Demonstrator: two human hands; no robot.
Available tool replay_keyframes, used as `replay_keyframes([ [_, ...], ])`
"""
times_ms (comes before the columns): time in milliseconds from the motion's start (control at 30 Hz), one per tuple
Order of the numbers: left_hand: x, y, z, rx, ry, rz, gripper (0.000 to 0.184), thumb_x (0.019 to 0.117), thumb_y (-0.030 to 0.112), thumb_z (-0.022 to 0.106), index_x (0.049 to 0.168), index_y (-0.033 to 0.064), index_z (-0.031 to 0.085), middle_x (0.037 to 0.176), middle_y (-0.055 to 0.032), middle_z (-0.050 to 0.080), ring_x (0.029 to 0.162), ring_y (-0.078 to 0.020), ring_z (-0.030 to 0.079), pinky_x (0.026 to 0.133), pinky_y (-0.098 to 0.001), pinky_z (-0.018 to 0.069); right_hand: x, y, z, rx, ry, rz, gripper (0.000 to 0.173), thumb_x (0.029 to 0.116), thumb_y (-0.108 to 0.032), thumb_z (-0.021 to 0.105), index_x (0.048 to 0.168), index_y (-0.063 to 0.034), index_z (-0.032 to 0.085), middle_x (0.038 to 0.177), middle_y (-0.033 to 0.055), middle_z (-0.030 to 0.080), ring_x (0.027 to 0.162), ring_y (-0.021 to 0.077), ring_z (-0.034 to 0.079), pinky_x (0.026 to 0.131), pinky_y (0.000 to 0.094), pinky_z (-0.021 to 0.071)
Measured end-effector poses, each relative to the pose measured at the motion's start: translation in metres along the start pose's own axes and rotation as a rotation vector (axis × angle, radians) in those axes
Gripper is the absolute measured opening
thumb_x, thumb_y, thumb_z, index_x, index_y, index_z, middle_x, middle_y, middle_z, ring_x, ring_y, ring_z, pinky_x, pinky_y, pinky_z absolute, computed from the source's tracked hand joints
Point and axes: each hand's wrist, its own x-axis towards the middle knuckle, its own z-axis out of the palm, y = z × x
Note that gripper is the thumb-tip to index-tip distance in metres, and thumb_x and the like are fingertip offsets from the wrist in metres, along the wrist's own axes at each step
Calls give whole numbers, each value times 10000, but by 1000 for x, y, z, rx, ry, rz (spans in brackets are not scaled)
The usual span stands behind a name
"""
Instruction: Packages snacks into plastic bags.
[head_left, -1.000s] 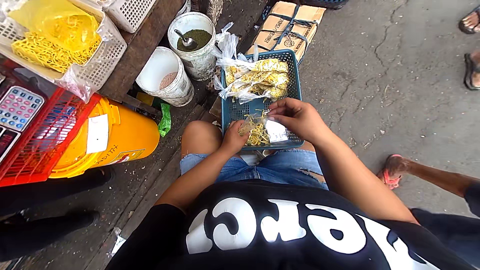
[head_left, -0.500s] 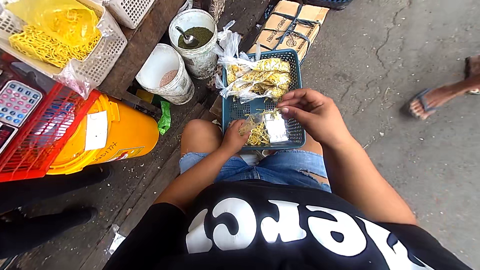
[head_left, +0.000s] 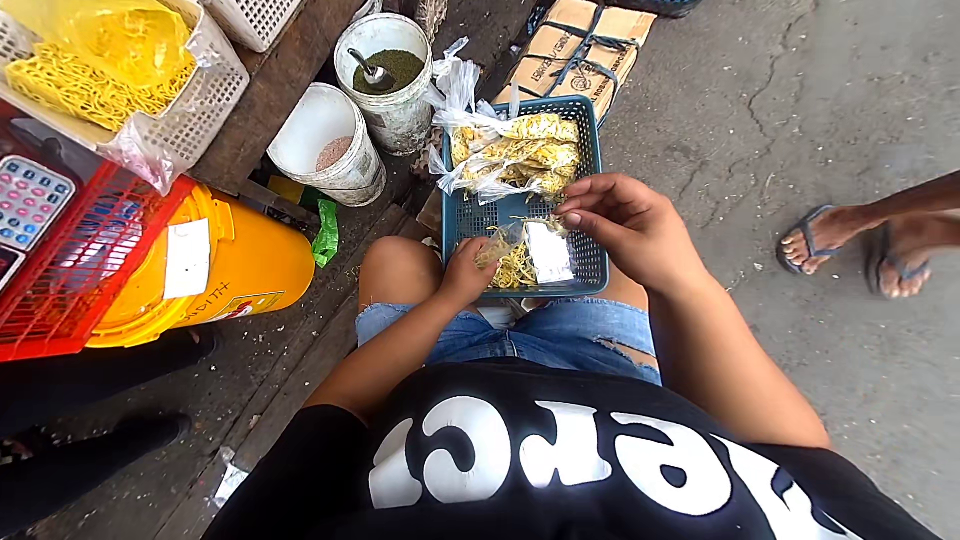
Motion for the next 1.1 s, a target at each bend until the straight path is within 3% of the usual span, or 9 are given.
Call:
replay_keyframes([
  [267, 0, 3, -1, -1, -22, -37, 418, 922, 119, 744, 1307, 7, 626, 1323, -198, 605, 1216, -283, 602, 1050, -434, 494, 10, -23, 11, 95, 3, -86, 244, 974, -24, 632, 1211, -74, 598, 1050, -42, 717, 881, 28, 697, 827, 209, 597],
  [500, -1, 6, -4, 3, -27, -29, 417, 921, 123, 748, 1297, -10, 629, 1320, -205, 608, 1216, -293, 604, 1057, -439, 490, 14, 0, 32, 191, -7, 70, 235, 979, -1, 616, 1205, -65, 611, 1047, -6, 722, 859, 56, 708, 803, 238, 610],
  [733, 0, 6, -2, 24, -28, -23, 416, 919, 126, 749, 1291, -19, 631, 1302, -208, 612, 1181, -293, 620, 1032, -436, 505, 16, -8, 37, 238, -19, 32, 236, 977, 14, 613, 1200, -62, 600, 1061, 0, 717, 866, 57, 709, 810, 239, 611],
  [1100, -3, 1, -2, -26, -3, 31, 398, 903, 85, 751, 1270, -23, 640, 1273, -210, 624, 1170, -289, 623, 1021, -435, 512, 3, 15, 26, 106, 27, 101, 237, 967, -14, 633, 1198, -59, 610, 1046, -12, 714, 908, 32, 692, 852, 218, 583],
])
